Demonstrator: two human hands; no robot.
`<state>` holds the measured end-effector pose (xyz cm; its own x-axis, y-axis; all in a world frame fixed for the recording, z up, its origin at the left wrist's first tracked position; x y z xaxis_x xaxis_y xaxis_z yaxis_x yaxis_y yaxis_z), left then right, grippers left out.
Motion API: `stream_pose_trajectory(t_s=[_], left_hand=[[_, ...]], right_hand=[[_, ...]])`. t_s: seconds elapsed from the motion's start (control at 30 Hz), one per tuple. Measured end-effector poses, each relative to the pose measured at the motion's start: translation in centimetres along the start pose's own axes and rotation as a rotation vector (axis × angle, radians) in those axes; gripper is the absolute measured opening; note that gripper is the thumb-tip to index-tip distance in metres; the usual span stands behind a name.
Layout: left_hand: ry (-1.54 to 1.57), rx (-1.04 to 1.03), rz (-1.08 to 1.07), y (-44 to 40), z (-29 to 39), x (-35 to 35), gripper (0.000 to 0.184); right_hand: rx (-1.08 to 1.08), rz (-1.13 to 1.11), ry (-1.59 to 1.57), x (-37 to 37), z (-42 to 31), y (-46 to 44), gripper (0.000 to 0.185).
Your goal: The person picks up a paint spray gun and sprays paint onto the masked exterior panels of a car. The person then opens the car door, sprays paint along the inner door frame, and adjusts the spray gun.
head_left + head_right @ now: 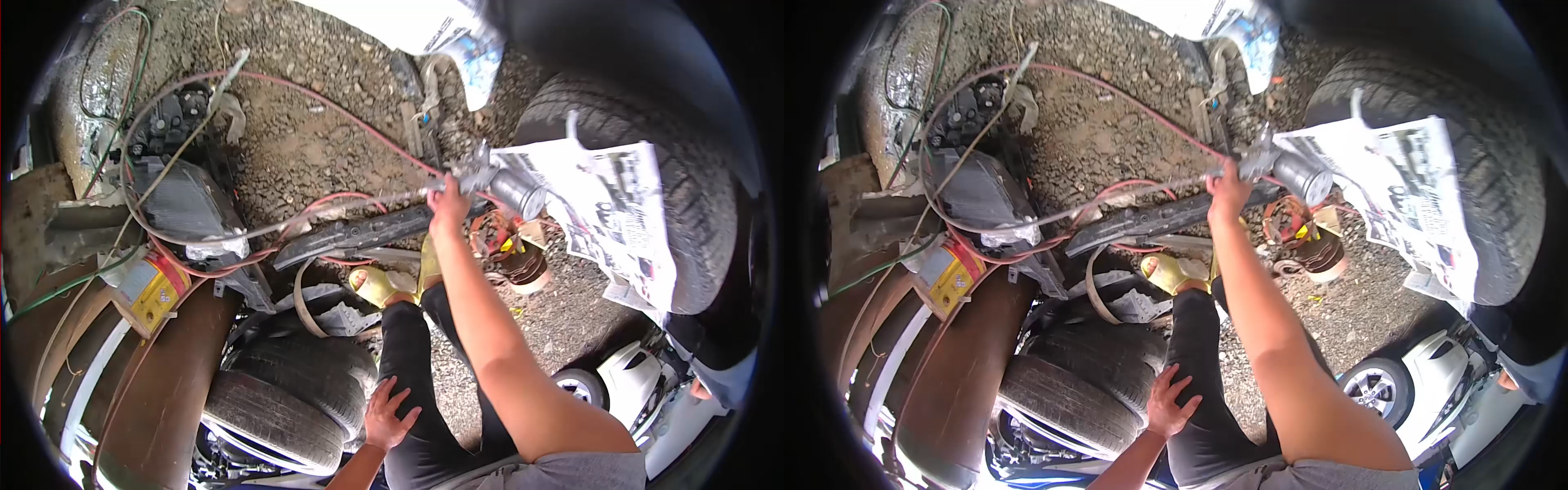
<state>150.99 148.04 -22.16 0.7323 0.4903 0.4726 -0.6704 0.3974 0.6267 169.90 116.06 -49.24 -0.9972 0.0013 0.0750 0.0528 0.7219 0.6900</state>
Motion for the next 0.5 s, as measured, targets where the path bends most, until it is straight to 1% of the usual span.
stream_pose_trajectory(t_s=[0.03,0.1,0.17,0.2,0.23,0.3,0.4,0.5], left_hand=[[-0.009,0.008,-0.004,0.3,0.1,-0.4,0.046],[-0.042,0.028,-0.017,1.0,0.1,-1.3,0.047],[-0.072,0.067,-0.034,2.0,0.0,-1.7,0.048],[-0.082,0.085,-0.036,2.2,0.0,-2.0,0.047],[-0.091,0.103,-0.040,2.5,-0.1,-2.1,0.047],[-0.121,0.111,-0.064,2.7,-0.2,-2.4,0.049],[-0.160,0.148,-0.109,3.5,-0.2,-2.4,0.052],[-0.215,0.203,-0.149,3.6,0.6,-1.8,0.054]], right_hand=[[0.062,0.016,0.056,0.4,-1.3,2.5,0.024],[0.088,-0.039,0.197,2.7,-2.2,5.7,0.025],[0.395,-0.039,0.337,4.1,-2.9,9.8,0.030],[0.444,-0.055,0.453,4.1,-5.0,13.0,0.036],[0.444,-0.089,0.444,4.3,-6.1,15.5,0.044],[0.353,-0.118,0.235,4.3,-6.7,19.3,0.052],[0.192,-0.384,0.026,4.0,-10.2,23.8,0.057],[0.228,-0.507,0.001,3.1,-15.9,28.9,0.055]])
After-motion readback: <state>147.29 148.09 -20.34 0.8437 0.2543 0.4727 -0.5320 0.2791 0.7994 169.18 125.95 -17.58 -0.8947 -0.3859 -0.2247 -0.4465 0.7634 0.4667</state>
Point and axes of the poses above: each hand's wrist, its own y-axis away from the middle knuckle, its own x-axis out of the back of the hand, z = x × y, the point moved 2 cm from there along -y, towards the middle knuckle, and after that the axes turned 8 degrees about z, right-handed, at the moved point
